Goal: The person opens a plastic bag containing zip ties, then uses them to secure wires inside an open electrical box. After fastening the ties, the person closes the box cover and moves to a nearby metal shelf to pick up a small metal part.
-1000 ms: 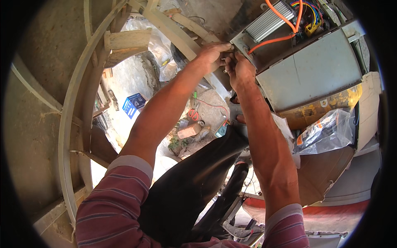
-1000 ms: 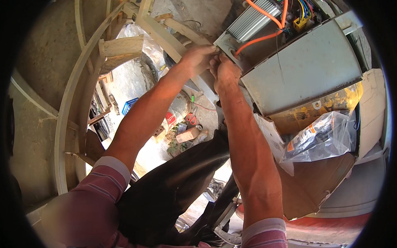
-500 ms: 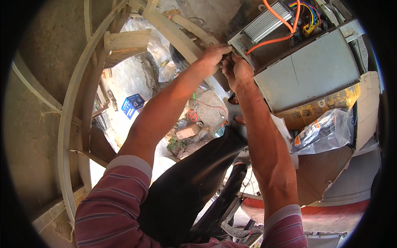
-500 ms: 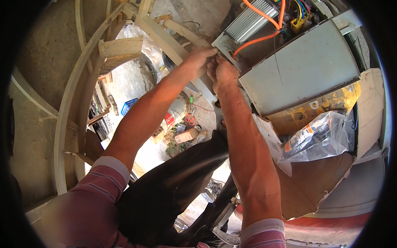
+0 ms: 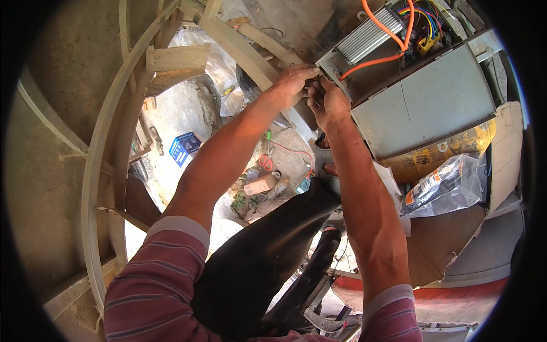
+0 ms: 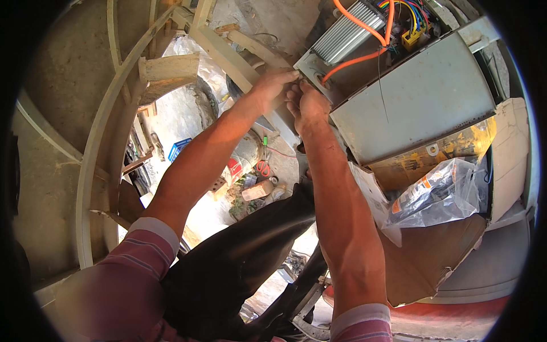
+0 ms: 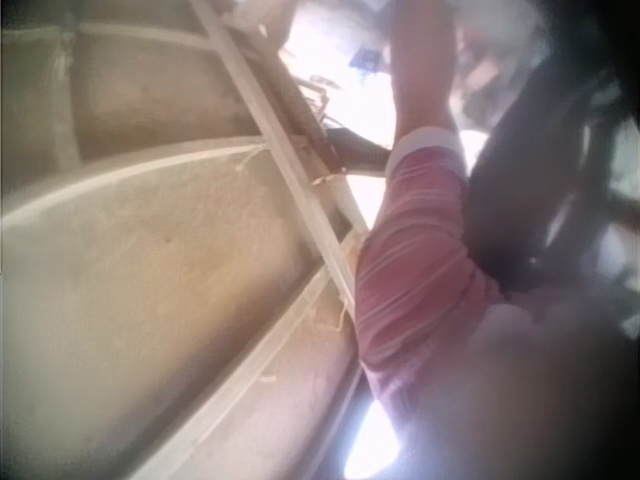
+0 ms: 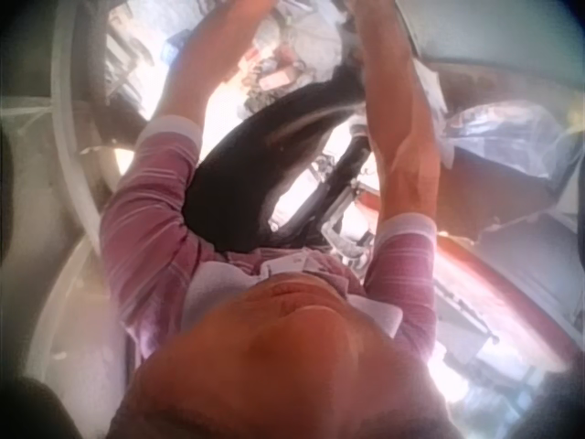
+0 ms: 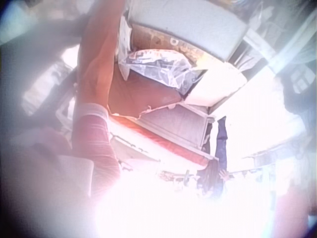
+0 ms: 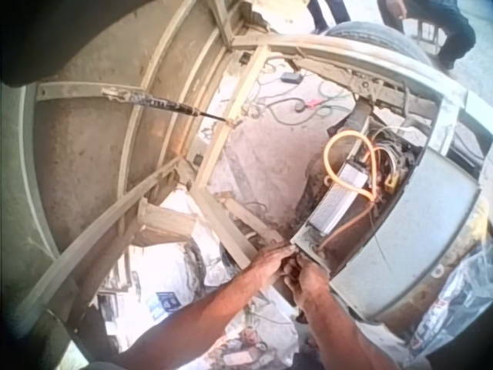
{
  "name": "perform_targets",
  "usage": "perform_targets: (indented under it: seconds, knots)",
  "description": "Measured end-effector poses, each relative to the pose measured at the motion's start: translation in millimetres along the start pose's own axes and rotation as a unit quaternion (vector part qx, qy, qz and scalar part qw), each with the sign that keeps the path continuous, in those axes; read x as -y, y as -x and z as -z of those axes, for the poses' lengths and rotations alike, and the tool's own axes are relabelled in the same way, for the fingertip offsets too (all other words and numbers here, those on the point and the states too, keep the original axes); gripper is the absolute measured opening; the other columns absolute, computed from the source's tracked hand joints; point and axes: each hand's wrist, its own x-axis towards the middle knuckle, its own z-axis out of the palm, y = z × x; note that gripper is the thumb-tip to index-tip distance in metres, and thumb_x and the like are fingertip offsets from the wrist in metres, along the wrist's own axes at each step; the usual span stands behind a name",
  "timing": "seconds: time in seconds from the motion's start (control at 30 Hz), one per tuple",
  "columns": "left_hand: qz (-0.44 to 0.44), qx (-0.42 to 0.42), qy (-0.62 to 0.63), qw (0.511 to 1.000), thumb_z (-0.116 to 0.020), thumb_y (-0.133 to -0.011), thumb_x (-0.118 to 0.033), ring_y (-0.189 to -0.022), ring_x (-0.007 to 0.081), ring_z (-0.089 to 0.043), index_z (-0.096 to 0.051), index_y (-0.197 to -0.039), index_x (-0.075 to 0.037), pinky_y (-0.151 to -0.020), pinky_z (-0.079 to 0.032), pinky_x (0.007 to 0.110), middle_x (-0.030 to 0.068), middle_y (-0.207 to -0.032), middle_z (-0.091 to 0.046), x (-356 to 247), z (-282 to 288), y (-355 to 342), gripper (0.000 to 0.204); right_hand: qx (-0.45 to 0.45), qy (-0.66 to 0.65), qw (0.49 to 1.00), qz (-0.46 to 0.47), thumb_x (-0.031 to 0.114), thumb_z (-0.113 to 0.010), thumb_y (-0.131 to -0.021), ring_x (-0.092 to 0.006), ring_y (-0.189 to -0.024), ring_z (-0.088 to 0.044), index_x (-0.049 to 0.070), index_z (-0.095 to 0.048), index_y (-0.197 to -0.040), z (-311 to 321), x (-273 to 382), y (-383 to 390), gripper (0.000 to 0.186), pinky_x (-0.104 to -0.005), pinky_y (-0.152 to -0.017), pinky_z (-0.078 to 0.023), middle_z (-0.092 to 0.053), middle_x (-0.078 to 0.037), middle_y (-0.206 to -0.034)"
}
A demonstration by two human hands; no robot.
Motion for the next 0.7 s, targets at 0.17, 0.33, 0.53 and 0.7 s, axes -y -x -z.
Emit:
perform_targets:
  seconds: [0.17,0.33,0.53,0.7]
  knots:
    - [-0.013,-0.022,-0.034,0.999,-0.063,-0.106,-0.018,-0.088,0.0189,-0.067,-0.068,-0.115,-0.002,-0.078,-0.055,0.034,0.007,-0.102,-0.071,3,-3,-2,0.02,0.001,-0.007,1.0,-0.001,0.018,-0.059,-0.105,-0.0117,-0.071,-0.064,0.009,-0.068,-0.106,3,-3,-13,0.013,-0.0298,-0.062,-0.052,-0.07,0.0,-0.088]
    - [-0.043,-0.032,-0.052,0.997,-0.062,-0.106,-0.019,-0.083,0.0168,-0.067,-0.069,-0.114,-0.003,-0.073,-0.055,0.032,0.0054,-0.098,-0.071,5,-5,-1,0.019,0.012,-0.021,1.0,0.003,0.015,-0.058,-0.105,-0.0112,-0.067,-0.063,0.007,-0.067,-0.107,4,-5,-16,0.012,-0.0269,-0.055,-0.051,-0.069,-0.002,-0.088]
    - [-0.059,-0.022,-0.087,0.994,-0.062,-0.107,-0.02,-0.078,0.0141,-0.066,-0.07,-0.113,-0.004,-0.067,-0.055,0.031,0.0034,-0.095,-0.071,6,-5,0,0.019,0.004,-0.025,1.0,-0.002,0.013,-0.057,-0.106,-0.0128,-0.067,-0.065,0.006,-0.066,-0.106,1,-2,-11,0.012,-0.0272,-0.056,-0.052,-0.069,-0.004,-0.089]
    - [-0.038,-0.03,-0.07,0.996,-0.064,-0.106,-0.02,-0.084,0.0167,-0.067,-0.07,-0.112,-0.002,-0.073,-0.058,0.033,0.0048,-0.1,-0.071,0,-2,0,0.02,-0.012,-0.027,1.0,0.009,0.016,-0.057,-0.108,-0.0147,-0.072,-0.064,0.006,-0.066,-0.107,-4,-1,-6,0.014,-0.0296,-0.061,-0.05,-0.068,-0.003,-0.088]
